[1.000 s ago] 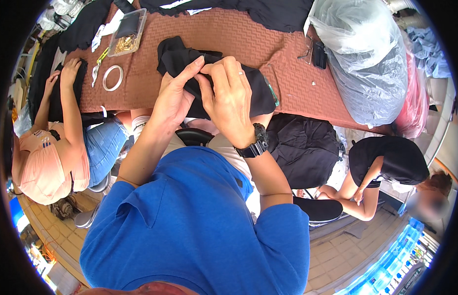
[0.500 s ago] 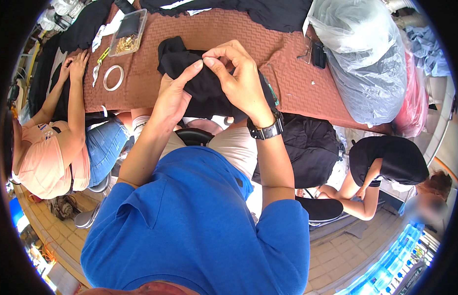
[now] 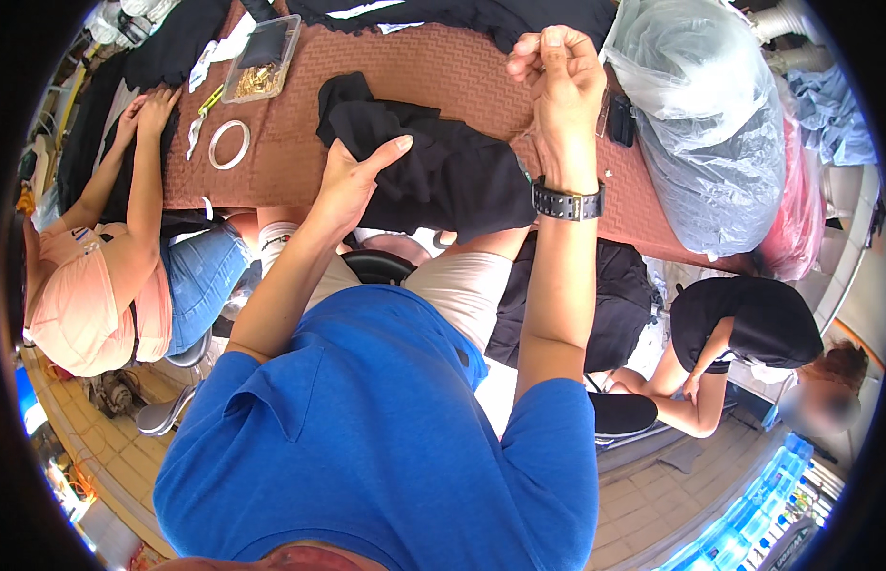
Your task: The person attaches white labels to pieces of black fabric by hand. They use a white rectangular template to position the label, take a small fastener from a plastic container, and secure the label to the fabric.
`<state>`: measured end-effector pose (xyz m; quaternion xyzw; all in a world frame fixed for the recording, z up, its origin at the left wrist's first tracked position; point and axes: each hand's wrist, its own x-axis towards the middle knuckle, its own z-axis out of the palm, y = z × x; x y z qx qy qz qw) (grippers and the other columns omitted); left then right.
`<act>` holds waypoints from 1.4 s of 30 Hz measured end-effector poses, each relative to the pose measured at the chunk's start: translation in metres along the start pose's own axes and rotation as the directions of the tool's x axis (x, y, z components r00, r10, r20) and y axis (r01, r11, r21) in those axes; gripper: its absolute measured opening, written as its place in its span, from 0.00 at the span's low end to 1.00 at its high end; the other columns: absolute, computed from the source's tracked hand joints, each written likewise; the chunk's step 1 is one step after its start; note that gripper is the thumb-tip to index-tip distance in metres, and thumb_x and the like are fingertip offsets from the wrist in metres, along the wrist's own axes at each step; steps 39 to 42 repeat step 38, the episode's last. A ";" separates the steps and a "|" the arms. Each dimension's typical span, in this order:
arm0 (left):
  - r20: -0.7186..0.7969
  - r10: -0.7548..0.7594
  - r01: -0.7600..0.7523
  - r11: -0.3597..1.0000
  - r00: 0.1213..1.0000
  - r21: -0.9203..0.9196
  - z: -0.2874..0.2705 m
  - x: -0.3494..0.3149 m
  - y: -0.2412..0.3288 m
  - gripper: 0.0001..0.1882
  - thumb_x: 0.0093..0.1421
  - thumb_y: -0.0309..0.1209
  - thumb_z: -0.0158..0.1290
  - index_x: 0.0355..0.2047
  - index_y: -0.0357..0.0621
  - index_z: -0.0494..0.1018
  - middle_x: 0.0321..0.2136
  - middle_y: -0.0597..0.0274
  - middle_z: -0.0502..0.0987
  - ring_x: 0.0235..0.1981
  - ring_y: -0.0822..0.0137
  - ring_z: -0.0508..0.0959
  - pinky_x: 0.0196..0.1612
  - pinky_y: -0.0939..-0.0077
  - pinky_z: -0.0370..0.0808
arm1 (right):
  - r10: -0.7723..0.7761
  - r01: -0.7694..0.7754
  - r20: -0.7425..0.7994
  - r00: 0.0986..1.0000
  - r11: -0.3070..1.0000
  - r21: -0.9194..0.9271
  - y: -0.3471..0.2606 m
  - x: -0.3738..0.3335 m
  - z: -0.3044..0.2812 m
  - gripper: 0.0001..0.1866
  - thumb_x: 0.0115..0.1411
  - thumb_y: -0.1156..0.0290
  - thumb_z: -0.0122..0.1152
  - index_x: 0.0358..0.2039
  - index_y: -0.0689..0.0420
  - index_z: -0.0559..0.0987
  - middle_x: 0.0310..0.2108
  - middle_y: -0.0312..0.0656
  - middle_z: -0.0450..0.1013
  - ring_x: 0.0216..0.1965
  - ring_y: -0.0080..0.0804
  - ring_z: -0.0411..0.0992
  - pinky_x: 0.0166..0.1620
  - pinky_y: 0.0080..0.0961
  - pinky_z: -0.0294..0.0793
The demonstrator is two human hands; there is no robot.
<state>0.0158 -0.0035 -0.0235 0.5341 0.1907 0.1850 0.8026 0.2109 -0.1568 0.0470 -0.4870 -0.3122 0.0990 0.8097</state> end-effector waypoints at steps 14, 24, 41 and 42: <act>0.045 -0.040 0.046 0.990 0.998 -0.134 -0.008 0.001 0.005 0.16 0.62 0.25 0.63 0.48 0.37 0.74 0.44 0.60 0.80 0.45 0.68 0.81 0.51 0.71 0.79 | 0.097 -0.094 -0.001 0.995 0.962 -0.256 -0.021 -0.011 0.008 0.09 0.71 0.67 0.58 0.42 0.61 0.76 0.28 0.36 0.76 0.24 0.17 0.70 0.29 0.13 0.69; 0.173 -0.363 0.400 0.771 0.915 -0.496 -0.007 0.003 0.014 0.19 0.65 0.31 0.62 0.52 0.36 0.73 0.49 0.57 0.79 0.53 0.66 0.79 0.58 0.69 0.77 | 0.149 -0.122 0.032 0.988 0.901 -0.417 -0.014 -0.051 0.055 0.10 0.69 0.78 0.55 0.50 0.62 0.73 0.30 0.38 0.79 0.26 0.18 0.73 0.33 0.16 0.75; 0.148 -0.278 0.312 0.766 0.949 -0.561 0.003 -0.008 0.042 0.17 0.69 0.35 0.56 0.53 0.35 0.74 0.51 0.58 0.79 0.54 0.67 0.78 0.61 0.70 0.74 | -0.009 0.144 0.177 0.984 0.616 -0.774 -0.014 -0.070 0.085 0.06 0.64 0.81 0.61 0.40 0.59 0.83 0.44 0.45 0.81 0.40 0.31 0.82 0.42 0.20 0.79; 0.148 -0.278 0.312 0.766 0.949 -0.561 0.003 -0.008 0.042 0.17 0.69 0.35 0.56 0.53 0.35 0.74 0.51 0.58 0.79 0.54 0.67 0.78 0.61 0.70 0.74 | -0.009 0.144 0.177 0.984 0.616 -0.774 -0.014 -0.070 0.085 0.06 0.64 0.81 0.61 0.40 0.59 0.83 0.44 0.45 0.81 0.40 0.31 0.82 0.42 0.20 0.79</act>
